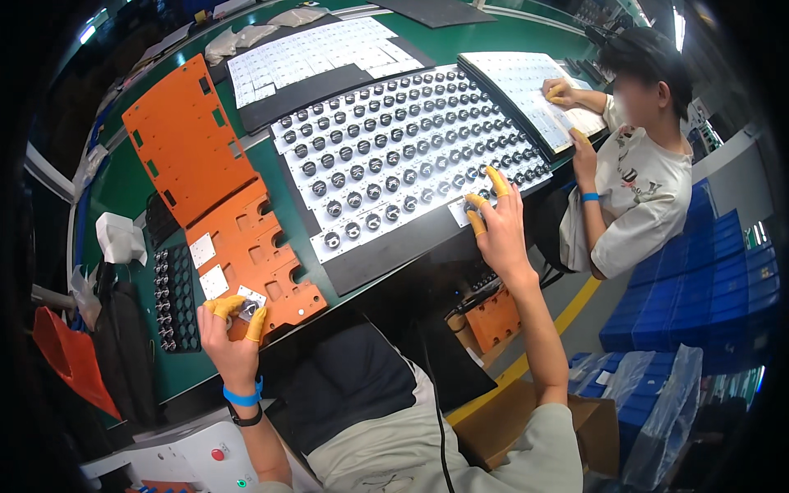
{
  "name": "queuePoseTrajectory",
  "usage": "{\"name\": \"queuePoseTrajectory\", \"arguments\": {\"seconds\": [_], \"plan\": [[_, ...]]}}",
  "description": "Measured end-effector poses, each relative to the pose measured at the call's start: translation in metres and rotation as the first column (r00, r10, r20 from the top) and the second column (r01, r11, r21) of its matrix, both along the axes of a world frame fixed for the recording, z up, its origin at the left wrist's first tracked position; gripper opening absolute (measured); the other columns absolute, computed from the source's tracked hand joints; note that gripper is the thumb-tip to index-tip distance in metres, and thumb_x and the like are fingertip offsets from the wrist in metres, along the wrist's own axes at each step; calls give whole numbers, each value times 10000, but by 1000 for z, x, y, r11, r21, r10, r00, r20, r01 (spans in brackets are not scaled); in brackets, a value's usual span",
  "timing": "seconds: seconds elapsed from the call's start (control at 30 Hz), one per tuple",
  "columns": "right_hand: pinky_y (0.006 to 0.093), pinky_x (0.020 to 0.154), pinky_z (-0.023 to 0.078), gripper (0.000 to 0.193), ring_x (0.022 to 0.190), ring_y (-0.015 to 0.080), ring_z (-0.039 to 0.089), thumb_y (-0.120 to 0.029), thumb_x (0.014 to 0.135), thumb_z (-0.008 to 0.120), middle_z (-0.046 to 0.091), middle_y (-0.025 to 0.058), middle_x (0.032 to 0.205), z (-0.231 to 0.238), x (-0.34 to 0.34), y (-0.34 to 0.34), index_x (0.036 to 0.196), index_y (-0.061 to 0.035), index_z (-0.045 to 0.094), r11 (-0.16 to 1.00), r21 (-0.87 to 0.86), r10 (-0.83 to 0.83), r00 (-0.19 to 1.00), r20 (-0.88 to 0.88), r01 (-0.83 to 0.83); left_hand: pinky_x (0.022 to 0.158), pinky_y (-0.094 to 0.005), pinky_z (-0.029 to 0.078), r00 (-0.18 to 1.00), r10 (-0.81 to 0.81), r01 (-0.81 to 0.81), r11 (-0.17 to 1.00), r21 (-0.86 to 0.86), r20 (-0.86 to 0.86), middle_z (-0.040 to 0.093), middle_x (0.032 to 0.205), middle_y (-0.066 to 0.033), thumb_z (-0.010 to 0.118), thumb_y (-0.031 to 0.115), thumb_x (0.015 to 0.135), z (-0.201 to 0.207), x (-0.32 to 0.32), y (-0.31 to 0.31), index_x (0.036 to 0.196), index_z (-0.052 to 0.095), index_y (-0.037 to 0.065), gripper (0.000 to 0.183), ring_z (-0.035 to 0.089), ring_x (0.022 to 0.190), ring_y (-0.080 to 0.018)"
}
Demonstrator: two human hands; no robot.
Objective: The person assembles small electronic components by hand at a factory workstation. They pick up small white rectangular modules and black circular parts from trays, press them together, and place the assembled units into an orange fixture. The person also handles a small white card and interacts with a machine interface at the end of the clip.
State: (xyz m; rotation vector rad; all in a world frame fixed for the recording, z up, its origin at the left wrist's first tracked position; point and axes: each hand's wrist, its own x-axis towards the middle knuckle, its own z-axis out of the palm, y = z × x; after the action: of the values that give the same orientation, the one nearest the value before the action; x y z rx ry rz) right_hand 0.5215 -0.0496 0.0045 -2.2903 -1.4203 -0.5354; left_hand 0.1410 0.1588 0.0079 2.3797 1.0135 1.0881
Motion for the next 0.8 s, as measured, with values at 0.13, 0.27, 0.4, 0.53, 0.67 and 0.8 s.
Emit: {"name": "queuePoseTrajectory", "arguments": {"seconds": [0.13,0.27,0.4,0.53,0.67,0.8], "plan": [[511,1148,298,304,1379,415,384,-13,822,709,432,245,1457,-2,5,0,1124,-33,691,1000,27,14,999,-37,-13,761,-424,439,999,42,-41,997,58,-26,588,893,-116,884,120,655,5,2,-3,893,636,15,359,517,876,-315],[486,1127,333,313,1360,411,403,-6,820,707,446,241,1443,1,7,1,1131,-32,687,999,18,38,996,-81,-37,780,-426,434,998,47,-46,999,18,-31,581,896,-111,900,155,641,6,3,-4,879,626,20,387,505,886,-314],[496,1122,341,327,1344,410,419,-7,821,709,455,227,1438,4,11,1,1146,-34,679,999,-15,40,994,-100,-41,767,-419,428,997,53,-53,999,7,-62,570,881,-96,908,176,635,12,3,-5,855,611,27,399,497,867,-305],[521,1133,331,336,1317,400,448,-15,829,712,469,206,1434,8,3,6,1162,-38,671,1000,-2,0,1000,-2,0,717,-402,425,993,82,-83,997,-1,-82,544,853,-72,936,244,600,14,5,-4,809,617,50,428,496,822,-282],[540,1123,342,323,1216,371,539,-20,820,728,601,133,1297,18,-52,32,1140,-49,692,974,181,138,990,17,-139,720,-408,426,994,98,-97,995,19,-47,534,844,-75,949,285,581,12,7,-5,832,589,46,500,496,819,-284],[516,1090,382,299,1147,339,568,-77,784,772,636,109,1223,21,-132,69,1076,-69,705,863,218,483,870,-97,-455,784,-411,421,996,92,-90,991,-102,18,499,921,-100,950,354,597,8,-3,-12,940,551,27,620,475,895,-302]]}}
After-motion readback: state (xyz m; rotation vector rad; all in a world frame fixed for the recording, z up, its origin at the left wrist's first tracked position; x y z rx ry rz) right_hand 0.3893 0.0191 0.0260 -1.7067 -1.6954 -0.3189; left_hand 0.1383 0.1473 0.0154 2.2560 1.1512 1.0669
